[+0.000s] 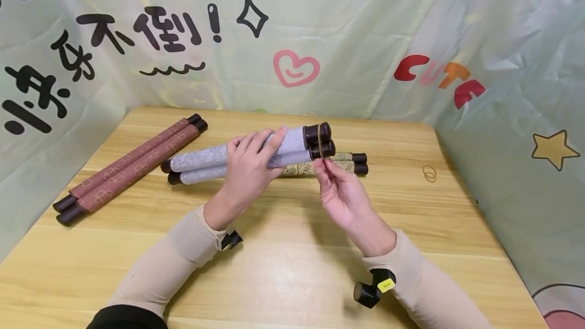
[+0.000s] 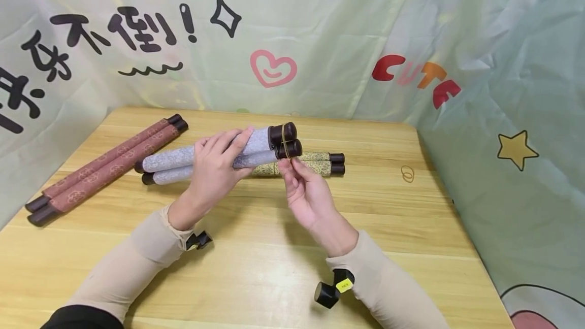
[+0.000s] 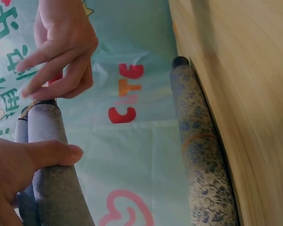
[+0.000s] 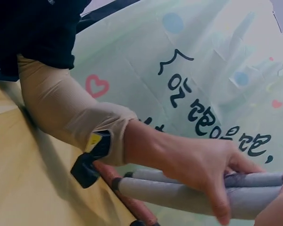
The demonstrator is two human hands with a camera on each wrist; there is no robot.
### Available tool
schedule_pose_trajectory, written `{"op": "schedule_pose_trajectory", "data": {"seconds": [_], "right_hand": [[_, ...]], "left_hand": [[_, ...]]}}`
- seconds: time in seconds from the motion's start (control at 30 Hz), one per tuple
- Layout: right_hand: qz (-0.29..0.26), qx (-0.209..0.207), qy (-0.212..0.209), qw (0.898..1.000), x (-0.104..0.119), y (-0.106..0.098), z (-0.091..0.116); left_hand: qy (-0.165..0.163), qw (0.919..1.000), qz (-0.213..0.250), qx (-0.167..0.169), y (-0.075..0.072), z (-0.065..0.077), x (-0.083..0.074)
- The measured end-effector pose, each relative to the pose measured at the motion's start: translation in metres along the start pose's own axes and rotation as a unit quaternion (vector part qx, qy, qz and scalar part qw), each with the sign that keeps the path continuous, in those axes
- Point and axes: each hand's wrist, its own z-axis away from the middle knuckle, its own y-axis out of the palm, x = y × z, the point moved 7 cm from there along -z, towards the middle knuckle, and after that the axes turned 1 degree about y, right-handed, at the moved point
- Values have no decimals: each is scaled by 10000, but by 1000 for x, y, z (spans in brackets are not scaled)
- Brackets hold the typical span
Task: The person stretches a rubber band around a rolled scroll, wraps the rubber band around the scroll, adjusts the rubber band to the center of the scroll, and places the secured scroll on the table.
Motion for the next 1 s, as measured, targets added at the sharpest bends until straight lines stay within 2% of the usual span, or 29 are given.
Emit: {"op": "schedule_pose_trajectory", "data": {"seconds": [0.17,0.27,0.33,0.37,0.47,0.5,0.6,0.7,0.83,0.93,1.0], "right_hand": [[871,-96,-18,9961,4,3,2],[1827,-275,-491,9816,15,4,4],[2484,-392,-954,9632,25,6,5],[2823,-421,-1210,9507,30,8,6],[3749,-409,-1950,9054,46,15,8],[4053,-373,-2179,8871,50,18,9],[4965,-295,-2738,8232,61,26,13],[5805,-247,-3148,7505,68,32,16],[6717,-191,-3730,6398,72,38,20],[7181,-137,-4163,5575,70,41,23],[7429,-140,-4376,5064,68,42,24]], "left_hand": [[-261,9996,-69,85,2,2,8],[-351,9991,-122,201,3,2,12],[-350,9988,-123,306,3,2,12],[-350,9987,-110,359,4,2,12],[-347,9977,-60,577,5,2,11],[-345,9973,-23,654,6,2,10],[-342,9952,12,916,9,2,8],[-329,9935,24,1090,12,3,6],[-246,9927,-64,1183,17,4,2],[-106,9933,-111,1150,19,6,-2],[22,9940,-138,1084,21,8,-5]]}}
